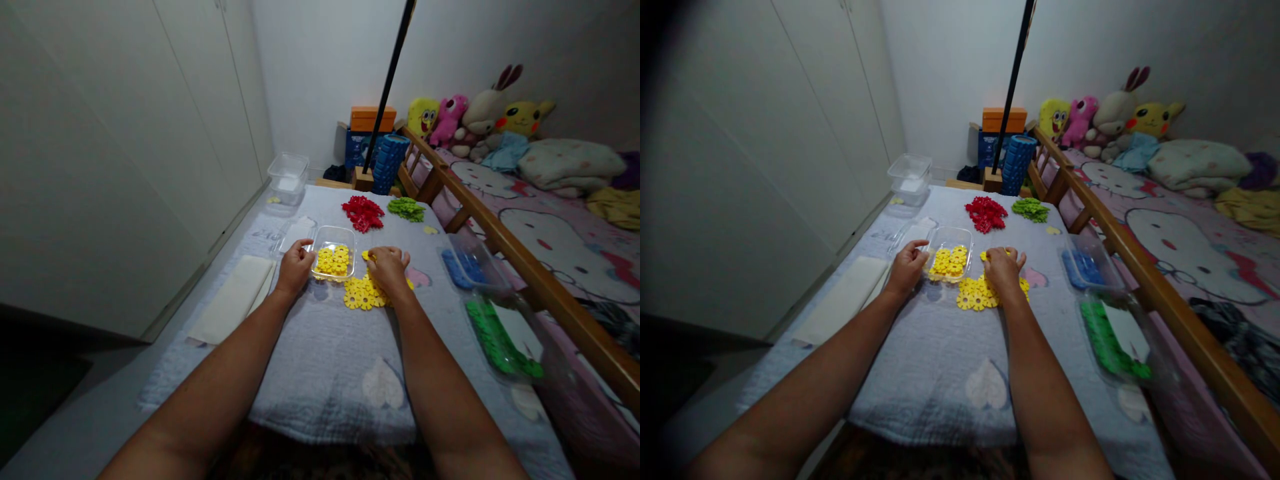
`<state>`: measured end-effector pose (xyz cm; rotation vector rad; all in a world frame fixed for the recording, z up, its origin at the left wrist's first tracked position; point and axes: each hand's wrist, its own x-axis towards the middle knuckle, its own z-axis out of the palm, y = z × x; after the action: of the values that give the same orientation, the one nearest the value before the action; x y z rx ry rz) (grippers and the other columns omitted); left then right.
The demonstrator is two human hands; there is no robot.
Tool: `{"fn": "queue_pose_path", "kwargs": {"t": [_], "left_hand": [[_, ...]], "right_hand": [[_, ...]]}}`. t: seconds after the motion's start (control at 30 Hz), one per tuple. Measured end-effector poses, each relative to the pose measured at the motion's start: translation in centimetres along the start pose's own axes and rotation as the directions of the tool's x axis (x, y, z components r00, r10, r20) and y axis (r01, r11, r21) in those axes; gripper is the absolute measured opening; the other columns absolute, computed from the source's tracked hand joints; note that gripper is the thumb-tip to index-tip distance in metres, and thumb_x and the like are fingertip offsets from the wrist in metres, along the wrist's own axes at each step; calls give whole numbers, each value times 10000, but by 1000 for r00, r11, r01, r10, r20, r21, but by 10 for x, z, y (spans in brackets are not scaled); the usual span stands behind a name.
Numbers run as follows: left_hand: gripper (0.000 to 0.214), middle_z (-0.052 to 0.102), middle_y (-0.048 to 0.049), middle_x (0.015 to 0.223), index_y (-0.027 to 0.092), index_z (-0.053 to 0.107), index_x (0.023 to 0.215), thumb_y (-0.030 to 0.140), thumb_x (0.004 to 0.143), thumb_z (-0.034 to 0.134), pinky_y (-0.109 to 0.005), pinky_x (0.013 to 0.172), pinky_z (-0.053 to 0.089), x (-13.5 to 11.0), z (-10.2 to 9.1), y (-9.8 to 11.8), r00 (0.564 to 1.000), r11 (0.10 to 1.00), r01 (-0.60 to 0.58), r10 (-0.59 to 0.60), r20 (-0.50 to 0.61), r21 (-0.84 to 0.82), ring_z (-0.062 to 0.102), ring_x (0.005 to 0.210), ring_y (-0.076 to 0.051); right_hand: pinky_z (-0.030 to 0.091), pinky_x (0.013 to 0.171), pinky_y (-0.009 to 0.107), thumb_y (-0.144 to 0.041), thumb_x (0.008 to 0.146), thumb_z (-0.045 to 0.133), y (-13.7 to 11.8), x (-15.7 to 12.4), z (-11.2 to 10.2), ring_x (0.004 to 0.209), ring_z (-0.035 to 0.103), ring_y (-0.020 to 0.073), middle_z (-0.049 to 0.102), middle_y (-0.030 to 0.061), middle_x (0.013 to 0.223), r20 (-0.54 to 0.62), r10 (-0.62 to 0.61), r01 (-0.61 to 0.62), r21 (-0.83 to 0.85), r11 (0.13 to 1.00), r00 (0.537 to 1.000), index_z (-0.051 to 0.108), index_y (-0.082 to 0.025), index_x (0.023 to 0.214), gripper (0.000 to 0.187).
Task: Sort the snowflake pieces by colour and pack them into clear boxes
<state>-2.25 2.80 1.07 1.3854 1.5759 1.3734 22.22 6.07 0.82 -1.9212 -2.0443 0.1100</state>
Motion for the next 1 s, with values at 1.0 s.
{"fn": "queue_pose_path", "kwargs": {"t": [1.0], "left_hand": [[420, 414, 77, 603, 142, 667, 1138, 349, 785, 573, -253, 577, 333, 1, 0, -2, 1000, 1000, 5, -5, -2, -16, 418, 565, -127]], "right_hand": [[274, 1058, 440, -262, 930, 613, -56, -20, -15, 1178, 478, 267, 684, 62, 1186, -215, -193, 244, 246, 938, 957, 772, -253, 898, 162]]}}
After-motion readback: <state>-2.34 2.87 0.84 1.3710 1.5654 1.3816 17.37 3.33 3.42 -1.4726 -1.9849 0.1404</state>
